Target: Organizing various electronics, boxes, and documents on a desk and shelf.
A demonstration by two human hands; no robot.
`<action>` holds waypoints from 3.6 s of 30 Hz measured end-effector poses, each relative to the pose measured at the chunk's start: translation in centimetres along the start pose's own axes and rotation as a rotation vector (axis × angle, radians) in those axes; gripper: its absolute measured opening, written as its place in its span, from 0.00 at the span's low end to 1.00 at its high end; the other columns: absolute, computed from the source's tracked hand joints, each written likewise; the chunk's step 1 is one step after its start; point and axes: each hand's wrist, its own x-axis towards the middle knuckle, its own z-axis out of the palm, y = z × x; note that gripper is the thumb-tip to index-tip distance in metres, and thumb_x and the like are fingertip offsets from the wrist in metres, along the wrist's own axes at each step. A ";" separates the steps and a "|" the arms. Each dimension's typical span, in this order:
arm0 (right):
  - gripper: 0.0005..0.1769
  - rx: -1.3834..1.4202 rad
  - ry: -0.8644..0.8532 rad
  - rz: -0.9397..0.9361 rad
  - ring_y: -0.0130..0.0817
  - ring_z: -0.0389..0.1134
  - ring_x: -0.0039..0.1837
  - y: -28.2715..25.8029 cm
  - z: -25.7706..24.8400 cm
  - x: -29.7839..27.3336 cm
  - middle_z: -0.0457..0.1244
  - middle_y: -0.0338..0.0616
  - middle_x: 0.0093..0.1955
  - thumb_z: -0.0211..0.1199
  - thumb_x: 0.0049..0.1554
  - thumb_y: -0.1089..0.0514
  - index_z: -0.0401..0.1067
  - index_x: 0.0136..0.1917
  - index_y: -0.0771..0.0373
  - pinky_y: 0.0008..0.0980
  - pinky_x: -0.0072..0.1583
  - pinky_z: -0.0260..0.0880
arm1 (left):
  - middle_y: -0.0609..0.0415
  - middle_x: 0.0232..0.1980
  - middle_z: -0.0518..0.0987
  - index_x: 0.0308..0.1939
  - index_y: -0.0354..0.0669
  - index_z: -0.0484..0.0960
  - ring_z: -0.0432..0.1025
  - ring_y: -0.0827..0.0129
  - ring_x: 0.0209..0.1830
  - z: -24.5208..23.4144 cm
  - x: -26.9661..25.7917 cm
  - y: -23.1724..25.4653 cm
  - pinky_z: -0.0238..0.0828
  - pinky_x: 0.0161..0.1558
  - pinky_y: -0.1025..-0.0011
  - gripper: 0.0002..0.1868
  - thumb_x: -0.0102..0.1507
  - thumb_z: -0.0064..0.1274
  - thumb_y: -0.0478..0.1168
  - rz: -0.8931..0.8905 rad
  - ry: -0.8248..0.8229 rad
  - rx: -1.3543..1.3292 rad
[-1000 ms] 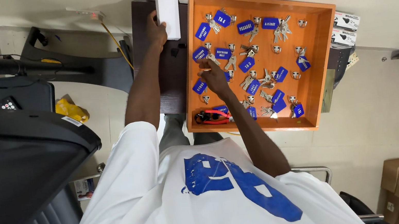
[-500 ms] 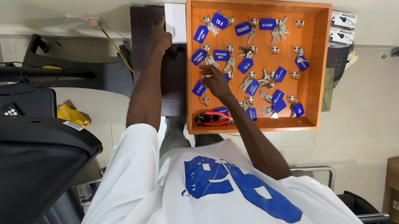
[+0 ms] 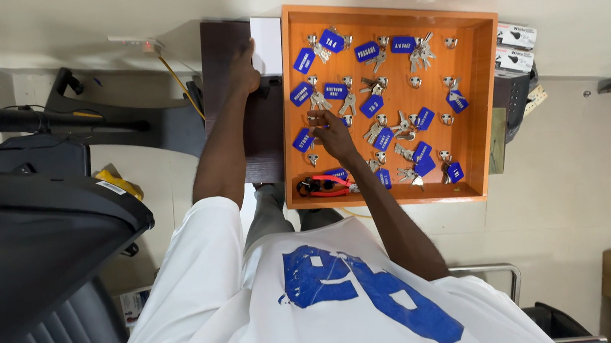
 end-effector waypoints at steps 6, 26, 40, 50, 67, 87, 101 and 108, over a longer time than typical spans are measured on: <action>0.20 -0.015 -0.020 -0.035 0.30 0.66 0.52 0.3 -1.0 -1.1 0.62 0.42 0.52 0.54 0.57 0.59 0.63 0.63 0.60 0.32 0.52 0.69 | 0.47 0.76 0.44 0.74 0.61 0.41 0.47 0.51 0.72 -2.1 -4.7 2.1 0.48 0.68 0.64 0.48 0.56 0.39 0.22 -0.026 -0.024 -0.126; 0.20 -0.134 -0.737 0.035 0.28 0.69 0.49 0.0 4.7 -3.5 0.67 0.39 0.48 0.56 0.55 0.49 0.68 0.56 0.62 0.27 0.52 0.67 | 0.45 0.53 0.69 0.56 0.44 0.71 0.69 0.58 0.46 -2.3 -49.6 1.1 0.68 0.42 0.66 0.27 0.55 0.41 0.22 -0.170 0.866 -0.532; 0.19 -0.586 -1.436 -0.105 0.27 0.68 0.48 0.3 27.6 -21.4 0.66 0.43 0.49 0.55 0.55 0.55 0.66 0.58 0.64 0.25 0.51 0.67 | 0.48 0.47 0.75 0.51 0.41 0.75 0.71 0.64 0.36 8.4 -74.4 0.3 0.69 0.35 0.71 0.18 0.59 0.44 0.26 -0.692 1.698 -0.630; 0.19 -0.937 -2.067 -0.104 0.30 0.68 0.49 5.3 33.1 -38.5 0.66 0.44 0.50 0.52 0.54 0.58 0.66 0.59 0.66 0.30 0.52 0.66 | 0.48 0.45 0.76 0.49 0.38 0.77 0.72 0.67 0.40 16.9 -81.2 5.5 0.69 0.41 0.71 0.15 0.61 0.41 0.26 -1.120 2.203 -0.602; 0.18 -1.263 -2.751 -0.146 0.31 0.68 0.49 14.7 28.6 -54.7 0.66 0.47 0.49 0.54 0.55 0.57 0.67 0.58 0.65 0.29 0.51 0.66 | 0.48 0.50 0.78 0.43 0.32 0.76 0.73 0.72 0.32 26.9 -77.4 17.9 0.70 0.34 0.75 0.13 0.57 0.38 0.25 -1.774 2.759 -0.631; 0.16 -1.250 -2.710 -0.237 0.28 0.68 0.48 28.4 13.3 -72.9 0.66 0.45 0.48 0.55 0.57 0.59 0.67 0.59 0.65 0.26 0.50 0.67 | 0.50 0.42 0.77 0.49 0.37 0.78 0.70 0.73 0.30 44.9 -96.7 27.6 0.67 0.32 0.76 0.15 0.60 0.45 0.26 -1.729 2.722 -0.615; 0.16 -1.167 -2.939 -0.058 0.29 0.68 0.48 32.7 11.6 -79.6 0.66 0.45 0.50 0.53 0.56 0.62 0.67 0.58 0.67 0.27 0.50 0.68 | 0.49 0.43 0.78 0.52 0.37 0.77 0.73 0.72 0.37 46.3 -101.7 29.6 0.70 0.40 0.75 0.16 0.61 0.47 0.27 -1.849 2.794 -0.487; 0.14 -1.319 -2.984 -0.122 0.28 0.68 0.48 33.7 10.3 -82.0 0.66 0.45 0.49 0.55 0.58 0.61 0.67 0.57 0.67 0.25 0.49 0.67 | 0.50 0.41 0.78 0.51 0.38 0.78 0.72 0.72 0.34 49.1 -100.5 28.6 0.69 0.37 0.75 0.17 0.59 0.45 0.25 -1.892 2.931 -0.395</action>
